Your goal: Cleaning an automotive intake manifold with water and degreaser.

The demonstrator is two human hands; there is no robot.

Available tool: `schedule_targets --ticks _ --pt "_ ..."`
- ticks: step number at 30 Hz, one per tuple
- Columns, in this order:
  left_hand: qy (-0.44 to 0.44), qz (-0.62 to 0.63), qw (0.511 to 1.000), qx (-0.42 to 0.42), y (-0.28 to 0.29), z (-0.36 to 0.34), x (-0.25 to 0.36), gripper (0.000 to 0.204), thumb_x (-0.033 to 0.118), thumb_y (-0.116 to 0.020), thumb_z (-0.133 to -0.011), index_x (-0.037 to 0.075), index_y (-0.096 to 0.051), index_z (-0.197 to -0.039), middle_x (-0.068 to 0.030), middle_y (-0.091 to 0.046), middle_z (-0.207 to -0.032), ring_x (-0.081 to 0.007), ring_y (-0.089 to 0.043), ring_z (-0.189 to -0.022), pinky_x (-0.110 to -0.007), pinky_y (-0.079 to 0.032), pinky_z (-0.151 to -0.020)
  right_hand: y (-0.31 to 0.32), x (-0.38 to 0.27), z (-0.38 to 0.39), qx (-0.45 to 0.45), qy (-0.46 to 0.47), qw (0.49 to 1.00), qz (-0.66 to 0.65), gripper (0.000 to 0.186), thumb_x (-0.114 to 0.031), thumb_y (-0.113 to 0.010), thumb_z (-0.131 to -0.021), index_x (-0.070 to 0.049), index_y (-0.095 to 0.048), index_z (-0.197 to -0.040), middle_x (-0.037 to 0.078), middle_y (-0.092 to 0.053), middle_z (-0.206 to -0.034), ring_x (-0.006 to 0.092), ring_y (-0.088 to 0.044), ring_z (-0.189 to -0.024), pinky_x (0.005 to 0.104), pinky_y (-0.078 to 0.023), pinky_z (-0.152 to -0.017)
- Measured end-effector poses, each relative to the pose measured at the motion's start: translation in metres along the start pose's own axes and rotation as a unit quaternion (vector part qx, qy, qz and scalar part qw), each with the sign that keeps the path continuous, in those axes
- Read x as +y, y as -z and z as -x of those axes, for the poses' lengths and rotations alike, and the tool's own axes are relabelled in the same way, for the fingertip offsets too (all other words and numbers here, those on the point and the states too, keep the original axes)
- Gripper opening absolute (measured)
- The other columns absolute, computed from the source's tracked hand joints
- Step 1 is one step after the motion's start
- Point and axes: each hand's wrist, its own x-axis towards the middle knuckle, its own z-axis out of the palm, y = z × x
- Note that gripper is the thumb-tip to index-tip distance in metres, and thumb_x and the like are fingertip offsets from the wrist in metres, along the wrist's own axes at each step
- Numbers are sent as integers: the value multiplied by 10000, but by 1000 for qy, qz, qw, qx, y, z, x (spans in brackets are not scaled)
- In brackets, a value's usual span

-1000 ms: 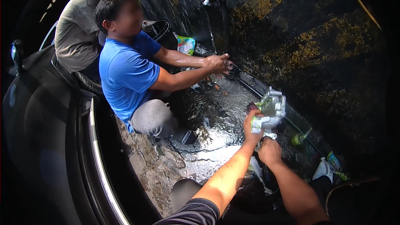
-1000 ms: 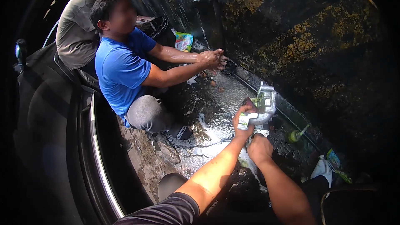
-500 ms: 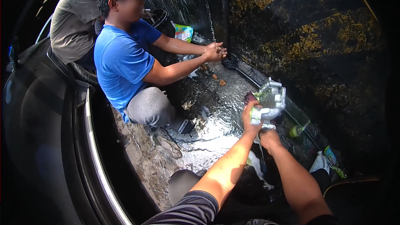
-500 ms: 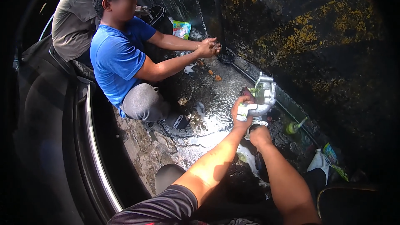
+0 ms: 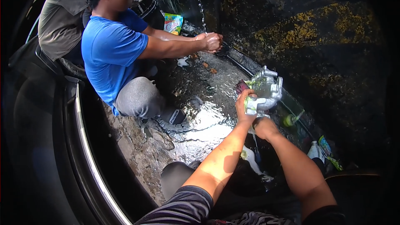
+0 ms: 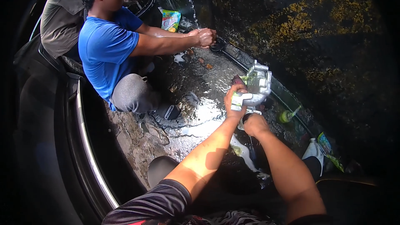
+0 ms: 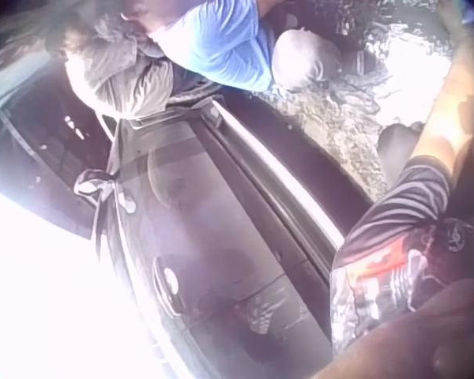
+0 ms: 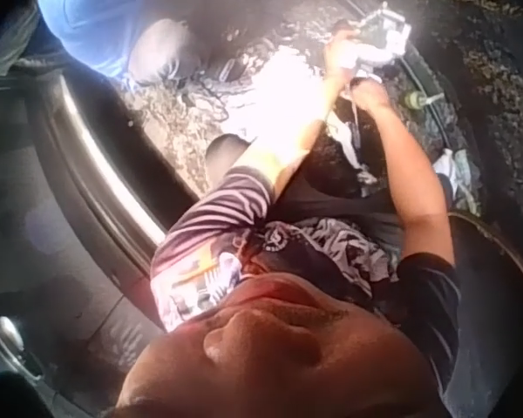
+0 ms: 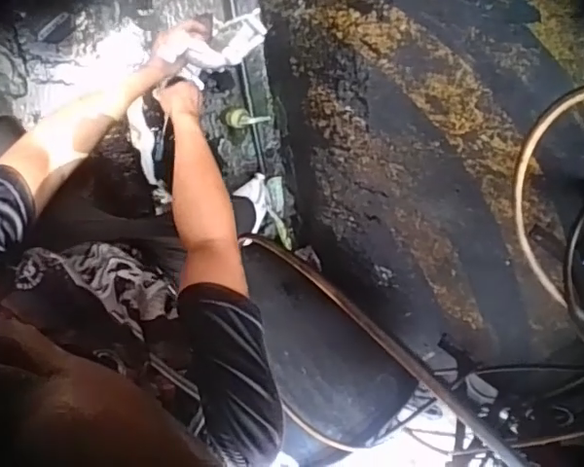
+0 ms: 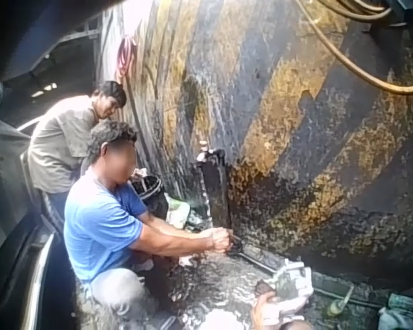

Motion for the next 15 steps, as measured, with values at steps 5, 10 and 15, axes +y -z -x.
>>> schedule_targets --ticks 5,10,15 --pt "-35 1 999 -24 8 -4 -3 317 -57 -698 -747 91 -644 -1021 -77 -734 -925 -250 -744 -875 -357 -567 -810 37 -43 37 -34 21 995 89 315 -182 -623 -915 -62 -757 -1173 188 -705 -1278 360 -682 -1189 457 -554 -999" --pt "-45 -13 999 -15 6 -14 -12 447 -74 -724 -643 107 -627 -1040 -71 -739 -887 -324 -725 -889 -393 -562 -836 36 -35 28 -77 11 995 67 344 -163 -670 -879 -62 -752 -1197 190 -701 -1291 341 -683 -1202 438 -565 -981" --pt "-68 -51 996 -13 2 -8 -17 402 -50 -726 -679 100 -643 -1042 -83 -719 -996 -280 -732 -913 -370 -559 -836 25 -28 31 -7 45 995 89 272 -142 -626 -878 -41 -784 -1075 197 -752 -1141 342 -733 -1076 459 -591 -906"
